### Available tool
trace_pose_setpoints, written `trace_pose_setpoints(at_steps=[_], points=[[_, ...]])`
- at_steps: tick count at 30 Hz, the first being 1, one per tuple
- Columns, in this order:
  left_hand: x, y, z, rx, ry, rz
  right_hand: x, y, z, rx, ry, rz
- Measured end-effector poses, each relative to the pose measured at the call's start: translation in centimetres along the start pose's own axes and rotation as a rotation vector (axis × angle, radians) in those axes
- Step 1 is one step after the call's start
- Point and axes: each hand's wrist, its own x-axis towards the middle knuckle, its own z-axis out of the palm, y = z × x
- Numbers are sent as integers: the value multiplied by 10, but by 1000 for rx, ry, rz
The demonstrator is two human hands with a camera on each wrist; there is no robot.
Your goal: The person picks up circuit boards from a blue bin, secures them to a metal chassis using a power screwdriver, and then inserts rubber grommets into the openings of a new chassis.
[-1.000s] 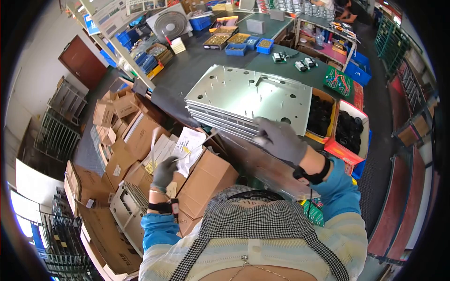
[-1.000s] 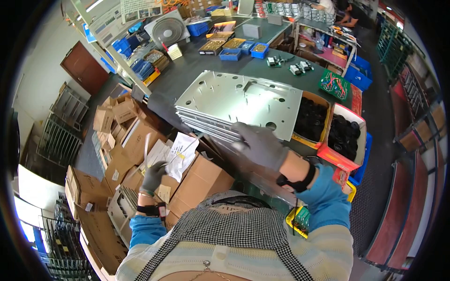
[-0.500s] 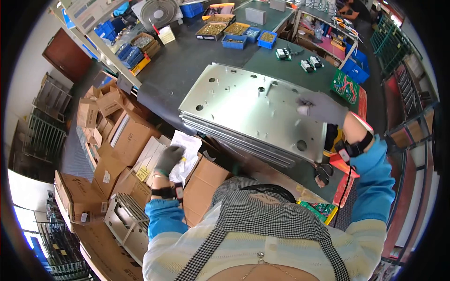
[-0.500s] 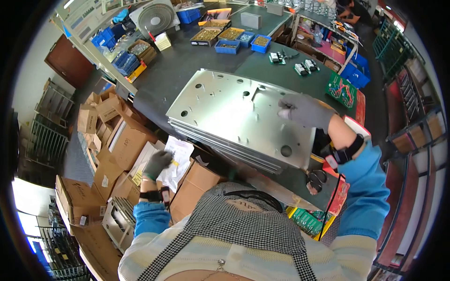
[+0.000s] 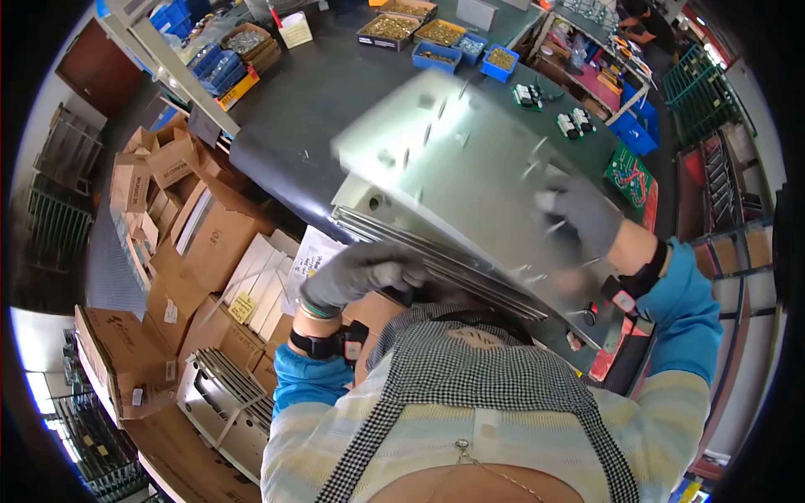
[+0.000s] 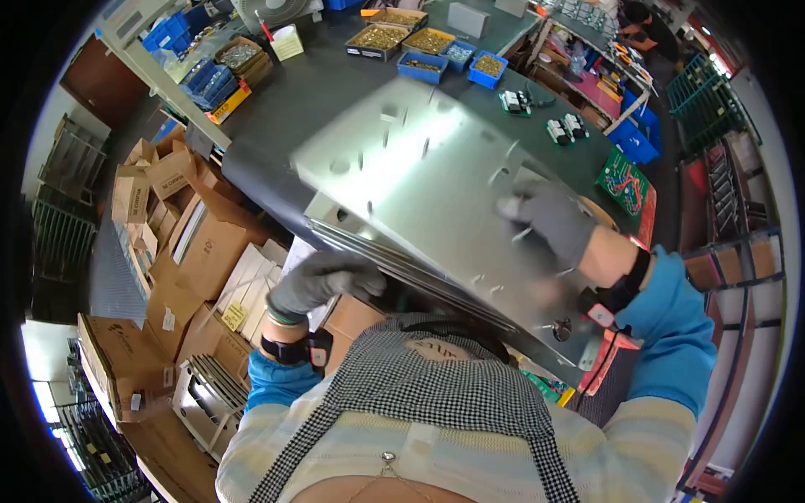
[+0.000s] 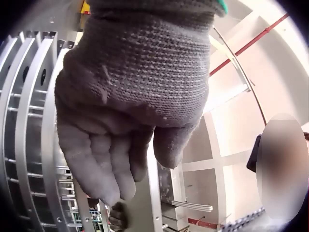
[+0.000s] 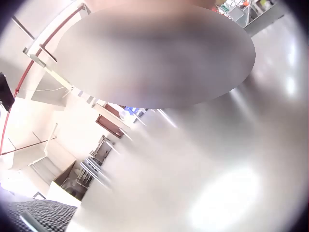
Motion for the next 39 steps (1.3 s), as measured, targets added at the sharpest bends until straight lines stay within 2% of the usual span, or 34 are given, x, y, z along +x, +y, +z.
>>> trace_pose_setpoints(at_steps=[2, 3, 4, 7, 9, 11, 13, 14, 15, 16, 18, 19, 20, 21, 24, 25, 27, 29, 30, 31, 32, 33, 35, 36, 37, 38, 39], points=[[2, 15, 2, 11, 34, 53, -24, -23, -8, 183, 200, -121], [5, 19, 9, 90, 156, 104, -32, -34, -17, 279, 242, -270], [13, 19, 11, 106, 152, 118, -31, -37, -31, 315, 279, -416], [49, 26, 42, 134, 88, 113, -44, -65, -40, 612, 464, -565], [79, 26, 67, 353, -21, 98, -49, -50, -46, 642, 477, -594], [105, 15, 94, 223, 22, 251, -35, -5, -60, 576, 520, -639], [117, 13, 109, -25, 140, 238, -27, 23, -56, 511, 577, -645], [125, 7, 112, -2, 263, 288, -23, 32, -46, 474, 595, -631], [129, 6, 112, -25, 424, 198, -20, 37, -33, 442, 605, -621], [123, 29, 127, -220, 374, 230, -15, 40, -19, 431, 601, -616], [122, 32, 105, -221, 288, 168, -8, 44, 6, 497, 542, -613], [118, 35, 96, -182, 335, 100, -6, 46, 17, 590, 477, -610], [119, 31, 91, -106, 420, 144, -10, 47, 27, 732, 387, -584], [114, 30, 79, -103, 427, 82, -36, 28, 32, 1165, 150, -344], [98, 16, 39, -179, 424, 3, -71, 41, 19, 1122, -239, -241], [94, 16, 33, -223, 443, -21, -103, 32, 4, 953, -221, -168], [90, 14, 11, -93, 476, -52, -134, 52, -28, 543, 53, -345], [89, 24, 3, -35, 504, -135, -140, 99, -70, -52, 623, -474], [89, 33, -3, 39, 449, -210, -133, 136, -95, -190, 979, -429], [90, 34, -10, 87, 450, -254, -138, 153, -119, -368, 1177, -270], [92, 34, -16, 135, 455, -293, -138, 200, -147, -578, 1201, 0], [93, 36, -23, 184, 464, -329, -133, 263, -172, -715, 1125, 163], [102, 29, -26, 85, 457, -286, -142, 286, -162, -806, 783, 404], [105, 38, -18, 179, 438, -280, -140, 319, -170, -971, 620, 523], [103, 31, -28, 240, 410, -277, -135, 339, -181, -891, 581, 567], [106, 41, -17, 230, 423, -302, -133, 343, -181, -861, 679, 582], [105, 28, -26, 155, 432, -232, -133, 400, -207, -885, 680, 516]])
